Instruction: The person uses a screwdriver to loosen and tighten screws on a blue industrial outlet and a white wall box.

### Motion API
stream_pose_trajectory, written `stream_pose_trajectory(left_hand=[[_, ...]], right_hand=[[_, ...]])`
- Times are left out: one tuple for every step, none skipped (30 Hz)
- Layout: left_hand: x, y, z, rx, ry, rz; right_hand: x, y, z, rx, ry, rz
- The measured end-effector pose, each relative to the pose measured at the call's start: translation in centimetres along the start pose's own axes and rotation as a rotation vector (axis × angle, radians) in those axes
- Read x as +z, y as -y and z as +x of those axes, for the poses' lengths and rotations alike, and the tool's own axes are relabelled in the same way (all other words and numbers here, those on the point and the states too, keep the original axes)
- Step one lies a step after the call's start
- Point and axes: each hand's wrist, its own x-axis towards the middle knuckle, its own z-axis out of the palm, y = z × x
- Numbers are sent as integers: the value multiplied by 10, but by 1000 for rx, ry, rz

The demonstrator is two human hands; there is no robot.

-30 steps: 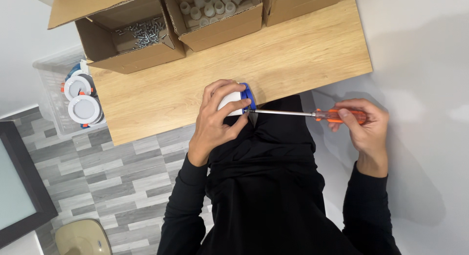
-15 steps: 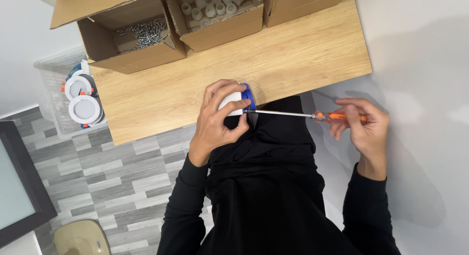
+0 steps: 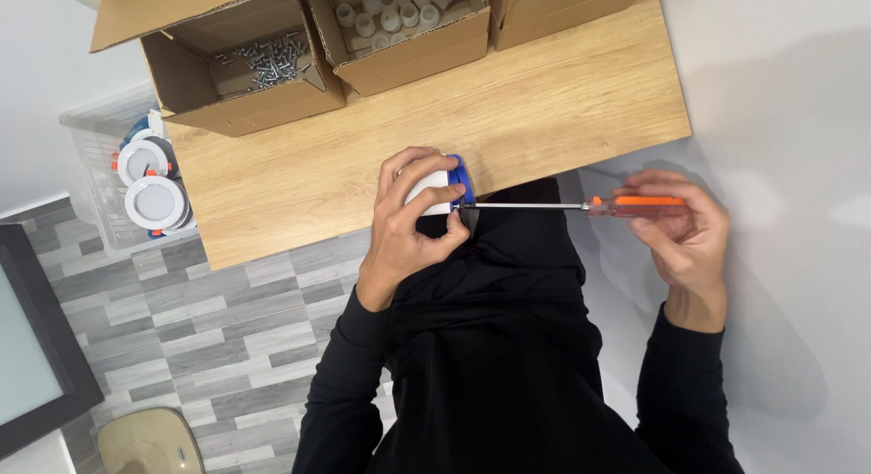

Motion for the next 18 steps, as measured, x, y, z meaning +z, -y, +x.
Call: stream_pose_trajectory(left_hand=[[0, 0, 0, -1, 0, 0], [-1, -1, 1, -3, 2, -3], [-1, -1, 1, -5, 4, -6], [0, -1, 1, -4, 5, -6], [0, -1, 1, -5, 3, -7], [0, -1, 1, -8, 1, -7], [0, -1, 1, -8, 1, -6], [0, -1, 2, -1, 1, -4], [-1, -1, 2, 6, 1, -2], [-1, -2, 2, 5, 1, -3], [-1, -2, 2, -1, 0, -5], [-1, -3, 3, -5, -2, -6], [-1, -3, 3, -4, -3, -6], [0, -3, 3, -2, -6, -4], [0, -3, 3, 1, -10, -1], [0, -3, 3, 1, -10, -2], [1, -2, 2, 0, -19, -2], [2, -2, 2, -1, -28, 0]], right_hand=[[5, 7, 2, 1, 1, 0], [11, 15, 3, 85, -30, -65], [16, 23, 4, 170, -60, -130], [13, 19, 4, 169, -62, -131], [10, 15, 4, 125, -47, -142], [7, 11, 4, 81, -30, -154], [3, 7, 1, 82, -29, -153], [-1, 2, -1, 47, -22, -123], [-5, -3, -3, 12, -14, -93], [-9, -7, -5, 13, -14, -94], [-12, -11, -7, -23, -29, -129], [-16, -15, -9, -61, -44, -164], [-15, -12, -9, -62, -44, -164], [-14, -9, -9, -80, -35, -144], [-13, -7, -9, -97, -26, -123], [-12, -5, -10, -97, -26, -124], [-11, -4, -10, -99, -25, -126], [-11, -2, -9, -102, -23, -127]])
